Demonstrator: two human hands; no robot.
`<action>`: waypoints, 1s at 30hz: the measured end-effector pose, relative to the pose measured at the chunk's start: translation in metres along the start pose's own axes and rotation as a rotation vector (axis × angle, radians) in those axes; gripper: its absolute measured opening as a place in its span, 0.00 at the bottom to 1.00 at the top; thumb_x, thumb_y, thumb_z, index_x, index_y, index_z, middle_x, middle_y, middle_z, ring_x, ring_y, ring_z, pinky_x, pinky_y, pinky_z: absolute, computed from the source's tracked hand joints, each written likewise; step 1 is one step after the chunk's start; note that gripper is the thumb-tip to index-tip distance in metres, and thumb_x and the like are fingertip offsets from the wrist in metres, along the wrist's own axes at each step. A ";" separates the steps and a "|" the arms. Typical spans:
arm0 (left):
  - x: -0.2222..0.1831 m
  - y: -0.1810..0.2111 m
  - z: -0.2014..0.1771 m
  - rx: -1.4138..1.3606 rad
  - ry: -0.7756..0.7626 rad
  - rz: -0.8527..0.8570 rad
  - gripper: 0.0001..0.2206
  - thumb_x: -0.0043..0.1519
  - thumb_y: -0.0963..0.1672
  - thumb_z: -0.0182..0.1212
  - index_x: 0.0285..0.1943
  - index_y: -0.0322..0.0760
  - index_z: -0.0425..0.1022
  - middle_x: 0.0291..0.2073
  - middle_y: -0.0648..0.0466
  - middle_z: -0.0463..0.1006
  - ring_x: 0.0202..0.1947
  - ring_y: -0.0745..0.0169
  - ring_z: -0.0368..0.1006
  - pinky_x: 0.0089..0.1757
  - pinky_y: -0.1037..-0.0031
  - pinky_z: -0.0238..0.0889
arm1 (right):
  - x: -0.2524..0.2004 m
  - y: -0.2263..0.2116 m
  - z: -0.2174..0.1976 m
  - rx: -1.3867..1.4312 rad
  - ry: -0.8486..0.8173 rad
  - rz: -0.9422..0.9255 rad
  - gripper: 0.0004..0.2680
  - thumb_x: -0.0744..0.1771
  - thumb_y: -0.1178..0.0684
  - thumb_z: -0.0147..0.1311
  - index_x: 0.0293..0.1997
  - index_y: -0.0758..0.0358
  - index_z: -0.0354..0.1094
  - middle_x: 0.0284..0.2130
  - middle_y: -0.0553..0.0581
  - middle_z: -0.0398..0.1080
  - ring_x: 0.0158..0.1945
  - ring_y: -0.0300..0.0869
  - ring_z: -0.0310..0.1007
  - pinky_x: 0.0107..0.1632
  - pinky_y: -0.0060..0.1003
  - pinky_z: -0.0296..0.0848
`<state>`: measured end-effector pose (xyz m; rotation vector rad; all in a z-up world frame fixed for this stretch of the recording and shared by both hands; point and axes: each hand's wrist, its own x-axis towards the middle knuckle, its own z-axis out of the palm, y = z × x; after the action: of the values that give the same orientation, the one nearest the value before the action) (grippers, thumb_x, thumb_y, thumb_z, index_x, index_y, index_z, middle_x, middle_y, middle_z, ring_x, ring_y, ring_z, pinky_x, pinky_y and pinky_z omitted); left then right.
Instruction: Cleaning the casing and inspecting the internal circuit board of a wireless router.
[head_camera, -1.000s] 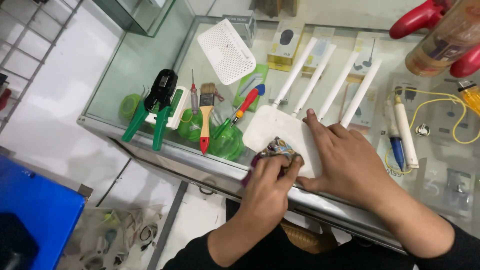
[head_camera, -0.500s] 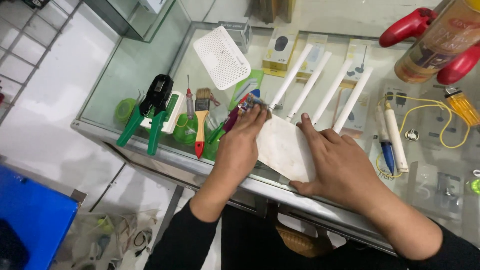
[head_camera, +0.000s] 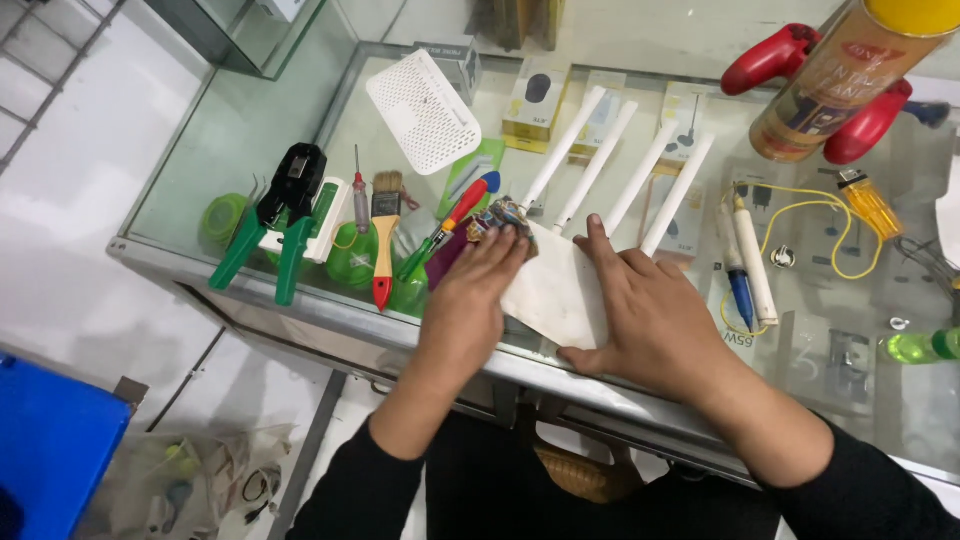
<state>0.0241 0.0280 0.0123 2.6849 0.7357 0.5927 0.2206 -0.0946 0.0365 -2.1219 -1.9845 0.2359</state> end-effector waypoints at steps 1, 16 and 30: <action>-0.011 0.016 0.001 0.000 0.002 -0.001 0.27 0.59 0.31 0.51 0.71 0.35 0.67 0.70 0.44 0.67 0.72 0.45 0.61 0.69 0.57 0.51 | -0.002 -0.002 0.000 -0.002 0.000 -0.002 0.55 0.53 0.25 0.68 0.79 0.70 0.30 0.64 0.63 0.64 0.60 0.57 0.64 0.58 0.52 0.63; -0.047 0.050 -0.048 -1.875 0.432 -0.658 0.25 0.62 0.37 0.55 0.72 0.24 0.65 0.65 0.36 0.71 0.61 0.47 0.71 0.61 0.63 0.64 | -0.002 0.002 0.002 -0.035 0.017 -0.059 0.56 0.52 0.25 0.68 0.80 0.67 0.29 0.68 0.54 0.62 0.57 0.56 0.67 0.58 0.53 0.63; -0.022 0.027 -0.020 -0.289 0.339 -0.014 0.20 0.69 0.35 0.46 0.72 0.29 0.64 0.68 0.39 0.70 0.71 0.43 0.67 0.68 0.61 0.61 | -0.007 0.010 -0.008 0.091 0.041 -0.141 0.52 0.55 0.20 0.66 0.79 0.63 0.37 0.75 0.65 0.49 0.75 0.54 0.50 0.63 0.57 0.58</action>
<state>0.0091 -0.0023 0.0332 2.3387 0.6888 1.0788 0.2319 -0.1030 0.0413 -1.9068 -2.0481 0.2508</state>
